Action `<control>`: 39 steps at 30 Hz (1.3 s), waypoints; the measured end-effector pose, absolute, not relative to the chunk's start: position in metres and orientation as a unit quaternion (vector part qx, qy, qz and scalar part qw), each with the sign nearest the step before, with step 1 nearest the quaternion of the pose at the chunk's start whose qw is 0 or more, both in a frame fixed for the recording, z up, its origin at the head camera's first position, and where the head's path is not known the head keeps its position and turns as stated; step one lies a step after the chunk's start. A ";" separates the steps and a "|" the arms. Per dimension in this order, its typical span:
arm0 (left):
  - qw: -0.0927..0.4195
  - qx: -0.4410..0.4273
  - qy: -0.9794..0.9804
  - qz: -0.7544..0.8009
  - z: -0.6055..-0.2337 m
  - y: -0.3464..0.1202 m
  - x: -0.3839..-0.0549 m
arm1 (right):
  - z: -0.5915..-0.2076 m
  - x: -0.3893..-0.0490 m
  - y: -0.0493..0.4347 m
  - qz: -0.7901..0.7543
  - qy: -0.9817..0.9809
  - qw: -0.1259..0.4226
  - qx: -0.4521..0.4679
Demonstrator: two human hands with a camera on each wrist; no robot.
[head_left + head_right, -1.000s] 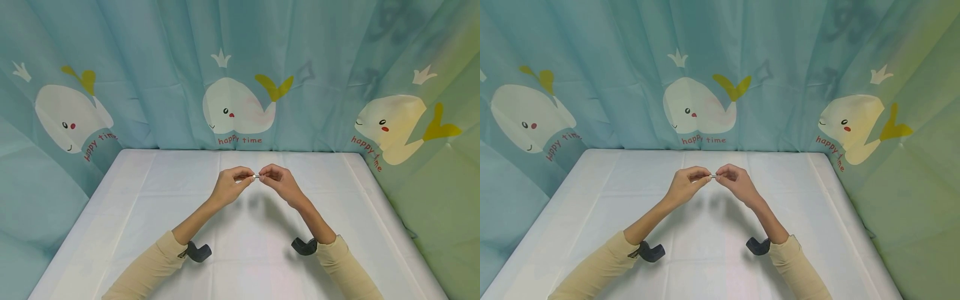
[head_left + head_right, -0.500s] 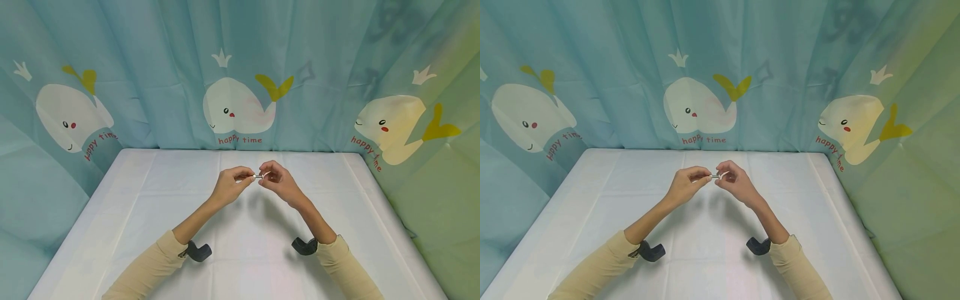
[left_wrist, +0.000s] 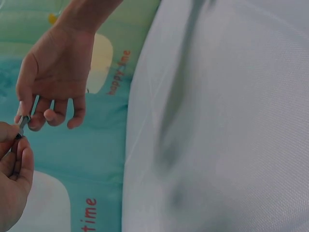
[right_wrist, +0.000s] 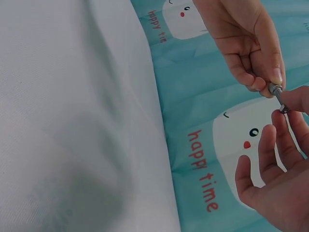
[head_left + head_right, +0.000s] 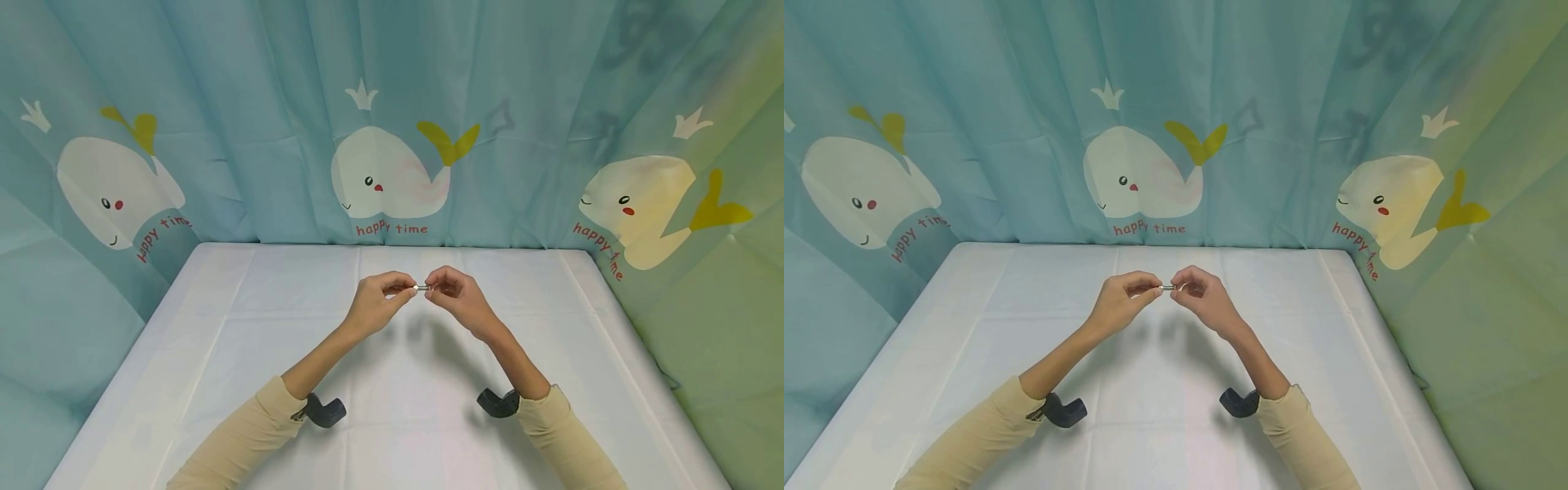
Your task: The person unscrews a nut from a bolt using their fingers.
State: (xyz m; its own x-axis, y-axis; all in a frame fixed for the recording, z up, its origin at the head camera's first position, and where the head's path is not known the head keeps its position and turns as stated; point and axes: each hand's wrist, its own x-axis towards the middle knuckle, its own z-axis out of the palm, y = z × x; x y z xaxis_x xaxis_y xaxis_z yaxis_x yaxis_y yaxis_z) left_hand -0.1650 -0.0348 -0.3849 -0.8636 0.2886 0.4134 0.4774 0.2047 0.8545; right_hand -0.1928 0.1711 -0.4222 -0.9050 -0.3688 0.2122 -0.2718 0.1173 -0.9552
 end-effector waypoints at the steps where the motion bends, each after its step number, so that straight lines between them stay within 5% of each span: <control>1: 0.083 -0.248 -0.772 -0.580 -0.384 -0.035 -0.164 | -0.422 -0.192 0.171 -0.630 0.745 0.038 -0.217; 39: 0.078 -0.241 -0.776 -0.578 -0.399 -0.035 -0.174 | -0.428 -0.194 0.172 -0.624 0.753 0.022 -0.206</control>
State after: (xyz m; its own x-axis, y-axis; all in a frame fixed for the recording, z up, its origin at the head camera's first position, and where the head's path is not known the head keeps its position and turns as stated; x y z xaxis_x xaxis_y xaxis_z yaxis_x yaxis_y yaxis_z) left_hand -0.1738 -0.0353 -0.3988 -0.8720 0.2831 0.3992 0.4634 0.2150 0.8597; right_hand -0.1939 0.1716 -0.4279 -0.9140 -0.3384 0.2237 -0.2828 0.1363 -0.9494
